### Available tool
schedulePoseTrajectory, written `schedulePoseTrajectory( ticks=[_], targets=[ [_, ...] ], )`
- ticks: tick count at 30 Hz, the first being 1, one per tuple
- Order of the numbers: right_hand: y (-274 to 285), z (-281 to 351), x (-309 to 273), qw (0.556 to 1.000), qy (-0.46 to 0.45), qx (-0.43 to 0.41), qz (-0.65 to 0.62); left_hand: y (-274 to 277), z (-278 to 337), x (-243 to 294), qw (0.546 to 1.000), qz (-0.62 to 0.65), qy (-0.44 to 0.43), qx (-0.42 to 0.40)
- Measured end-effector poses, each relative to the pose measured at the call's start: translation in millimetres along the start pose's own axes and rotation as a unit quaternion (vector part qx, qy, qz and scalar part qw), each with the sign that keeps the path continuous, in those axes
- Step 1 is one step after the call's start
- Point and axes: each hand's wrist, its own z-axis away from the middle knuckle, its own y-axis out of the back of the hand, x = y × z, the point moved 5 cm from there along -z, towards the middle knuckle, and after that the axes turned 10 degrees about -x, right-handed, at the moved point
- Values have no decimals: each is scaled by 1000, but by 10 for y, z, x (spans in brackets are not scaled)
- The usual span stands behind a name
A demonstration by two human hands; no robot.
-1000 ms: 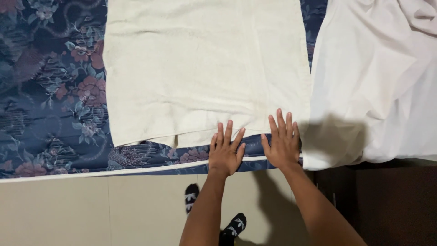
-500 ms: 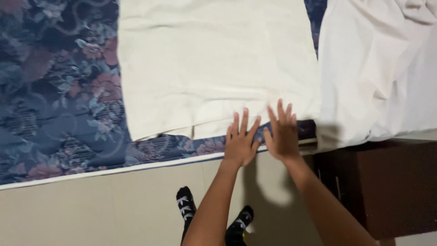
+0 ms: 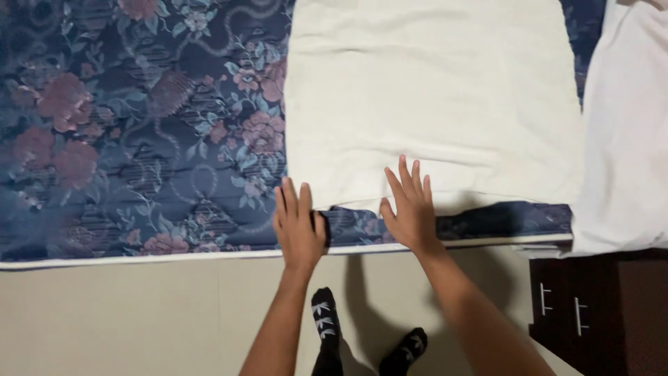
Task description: The person folds a white towel on a bed with a floral-patterned sheet. They smooth the fabric, fold it in half multiple times, and roll it into a compact bundle. The person then picks up another white cloth and begins to fold it.
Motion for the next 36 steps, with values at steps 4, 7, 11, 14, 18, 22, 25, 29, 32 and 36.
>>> schedulePoseTrajectory(
  ticks=[4,7,11,14,18,22,25,29,32,36],
  targets=[
    [-205,-72,28,997,-25,-12,77,16,-231,-392,999,-2,-2,-47],
    [-322,-115,50,993,-45,-10,104,-20,-350,-464,993,38,-49,-101],
    [-348,-176,69,982,-92,-67,151,-98,-365,-455,988,48,-44,-140],
    [-445,-159,125,978,-92,-66,173,-136,-377,-516,987,44,-26,-153],
    [-473,-184,141,980,-72,-51,180,-164,-411,-532,986,74,-35,-142],
    [-445,-166,144,980,-66,-31,187,-272,-353,-600,986,68,-22,-152],
    [-434,-219,162,982,-63,-41,174,-299,-409,-601,990,50,-23,-130],
    [-467,-234,189,971,-99,-100,191,-340,-404,-589,991,21,-19,-129],
    [-516,-203,206,969,-106,-112,192,-337,-397,-593,990,0,-7,-139],
    [-567,-232,266,960,-124,-150,201,-372,-396,-574,990,0,0,-143]
  ],
)
